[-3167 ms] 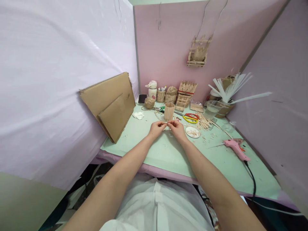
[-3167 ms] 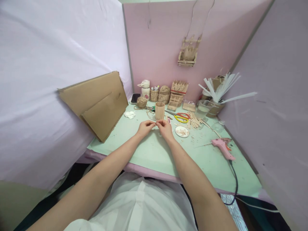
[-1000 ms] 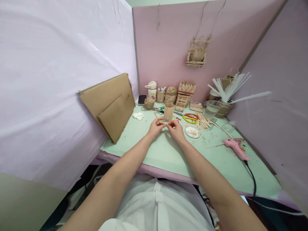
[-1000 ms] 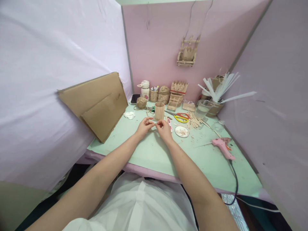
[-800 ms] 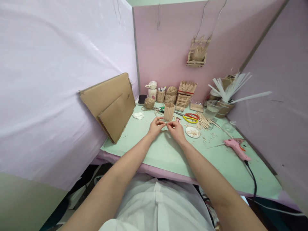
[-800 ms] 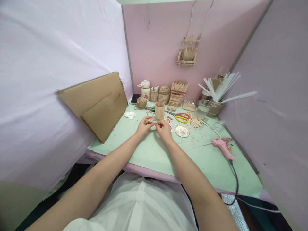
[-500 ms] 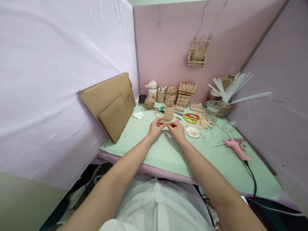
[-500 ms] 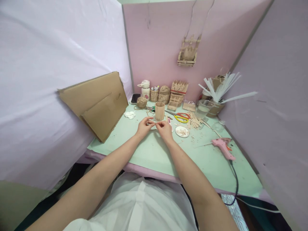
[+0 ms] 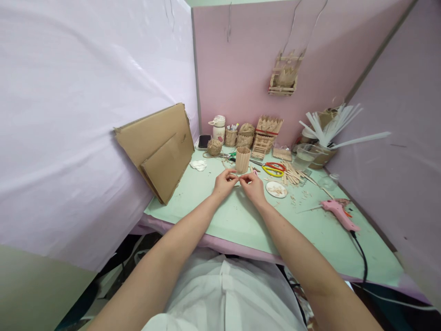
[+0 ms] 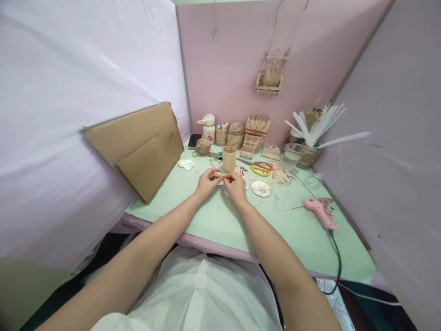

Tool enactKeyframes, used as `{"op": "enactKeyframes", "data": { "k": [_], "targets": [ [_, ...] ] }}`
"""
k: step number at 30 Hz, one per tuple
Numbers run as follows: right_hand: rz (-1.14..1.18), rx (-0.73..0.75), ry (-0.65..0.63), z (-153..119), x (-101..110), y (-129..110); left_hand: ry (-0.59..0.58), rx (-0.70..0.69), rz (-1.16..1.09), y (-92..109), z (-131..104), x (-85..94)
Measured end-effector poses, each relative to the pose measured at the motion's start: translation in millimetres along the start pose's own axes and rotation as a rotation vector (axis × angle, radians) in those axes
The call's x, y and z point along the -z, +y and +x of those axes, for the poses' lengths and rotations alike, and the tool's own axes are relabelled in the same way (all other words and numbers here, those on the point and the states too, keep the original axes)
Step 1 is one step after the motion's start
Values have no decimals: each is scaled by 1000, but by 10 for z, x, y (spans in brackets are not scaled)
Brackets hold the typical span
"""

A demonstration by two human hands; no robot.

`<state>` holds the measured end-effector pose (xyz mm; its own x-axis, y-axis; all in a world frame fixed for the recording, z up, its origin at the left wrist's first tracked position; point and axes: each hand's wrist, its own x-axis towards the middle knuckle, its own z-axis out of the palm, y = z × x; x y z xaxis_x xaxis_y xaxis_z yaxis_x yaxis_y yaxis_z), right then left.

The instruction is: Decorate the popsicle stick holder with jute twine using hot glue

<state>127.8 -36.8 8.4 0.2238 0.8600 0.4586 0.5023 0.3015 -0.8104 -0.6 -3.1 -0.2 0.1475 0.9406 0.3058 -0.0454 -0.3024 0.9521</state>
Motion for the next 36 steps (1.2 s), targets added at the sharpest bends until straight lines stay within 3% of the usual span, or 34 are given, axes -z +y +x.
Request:
{"op": "enactKeyframes", "data": {
  "k": [7, 10, 14, 16, 23, 28, 33, 36],
  "targets": [
    [2, -71, 3, 0, -46, -1, 24, 34, -39, 54, -7, -15],
    [74, -108, -33, 6, -65, 2, 27, 157, -217, 99, -7, -5],
    [161, -51, -86, -1, -50, -38, -52, 379, -455, 144, -1, 33],
    [177, -36, -99, -3, -32, -64, -84, 419, -512, 151, 3, 46],
    [188, -104, -97, 26, 4, -46, -50, 221, -387, 114, 1, 16],
    [154, -89, -77, 43, 10, 18, -100, 145, -290, 65, 4, 0],
    [109, -72, -80, 48, -3, 57, -147, 85, -45, 29, 3, -4],
    [95, -99, -13, 65, -13, 92, -179, 49, 66, 32, -11, -7]
  ]
}}
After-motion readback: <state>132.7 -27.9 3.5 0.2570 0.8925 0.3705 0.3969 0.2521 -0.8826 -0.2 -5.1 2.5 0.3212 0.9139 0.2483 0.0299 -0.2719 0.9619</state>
